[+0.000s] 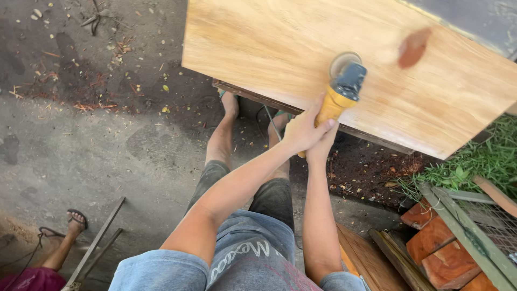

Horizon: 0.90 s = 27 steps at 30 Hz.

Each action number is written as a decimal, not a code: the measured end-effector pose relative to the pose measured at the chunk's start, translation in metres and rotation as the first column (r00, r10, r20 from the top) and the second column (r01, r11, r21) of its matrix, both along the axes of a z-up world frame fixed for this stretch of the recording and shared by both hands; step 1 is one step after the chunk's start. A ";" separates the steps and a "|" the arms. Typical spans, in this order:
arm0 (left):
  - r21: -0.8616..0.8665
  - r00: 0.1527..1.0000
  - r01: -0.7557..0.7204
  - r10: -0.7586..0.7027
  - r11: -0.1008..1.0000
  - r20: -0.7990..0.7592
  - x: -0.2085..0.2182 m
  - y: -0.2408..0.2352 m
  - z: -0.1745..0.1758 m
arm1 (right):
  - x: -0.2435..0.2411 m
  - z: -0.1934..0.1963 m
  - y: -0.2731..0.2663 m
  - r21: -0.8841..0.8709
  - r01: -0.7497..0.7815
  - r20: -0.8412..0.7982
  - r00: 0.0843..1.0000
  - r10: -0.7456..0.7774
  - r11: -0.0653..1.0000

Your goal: The person uses a handheld electric sander to smooth the surface of a rectangular wooden board. They move the sander across the board in multiple passes, then flip the board to sand the edges and the opposite side.

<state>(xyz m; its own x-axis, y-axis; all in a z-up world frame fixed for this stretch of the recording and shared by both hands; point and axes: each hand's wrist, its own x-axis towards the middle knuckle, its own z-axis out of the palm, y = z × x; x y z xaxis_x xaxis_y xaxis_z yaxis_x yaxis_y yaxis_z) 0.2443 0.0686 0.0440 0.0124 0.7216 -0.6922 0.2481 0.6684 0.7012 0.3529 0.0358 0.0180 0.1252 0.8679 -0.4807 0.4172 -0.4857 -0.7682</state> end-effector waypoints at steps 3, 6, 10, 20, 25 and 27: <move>-0.141 0.990 -0.118 0.128 0.983 0.060 -0.056 -0.008 -0.002 | -0.056 0.006 0.012 -0.118 -0.090 0.080 0.992 0.100 0.989; -0.017 0.944 -0.325 0.326 0.945 0.046 -0.106 -0.016 -0.006 | -0.115 0.013 0.025 -0.240 -0.214 0.158 0.954 0.255 0.947; 0.029 0.874 -0.482 0.477 0.876 0.095 -0.167 -0.018 -0.017 | -0.184 0.018 0.041 -0.123 -0.374 0.061 0.922 0.383 0.919; 0.013 0.742 -0.657 0.643 0.754 0.191 -0.230 -0.032 -0.036 | -0.257 0.010 0.047 -0.094 -0.536 0.068 0.837 0.543 0.839; -0.051 0.515 -0.823 0.779 0.566 0.357 -0.201 -0.082 -0.023 | -0.246 0.031 0.011 -0.257 -0.563 0.071 0.800 0.596 0.786; -0.095 0.412 -0.873 0.828 0.478 0.380 -0.189 -0.101 -0.018 | -0.239 0.038 0.002 -0.329 -0.589 0.052 0.770 0.636 0.739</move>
<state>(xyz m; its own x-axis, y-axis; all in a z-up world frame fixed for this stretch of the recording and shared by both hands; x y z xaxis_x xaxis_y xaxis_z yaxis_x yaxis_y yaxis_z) 0.0553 -0.0327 0.0259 -0.4450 0.5580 -0.7004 -0.6638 0.3195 0.6762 0.1135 0.0373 0.0557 -0.2958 0.6137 -0.7321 0.7969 -0.2641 -0.5434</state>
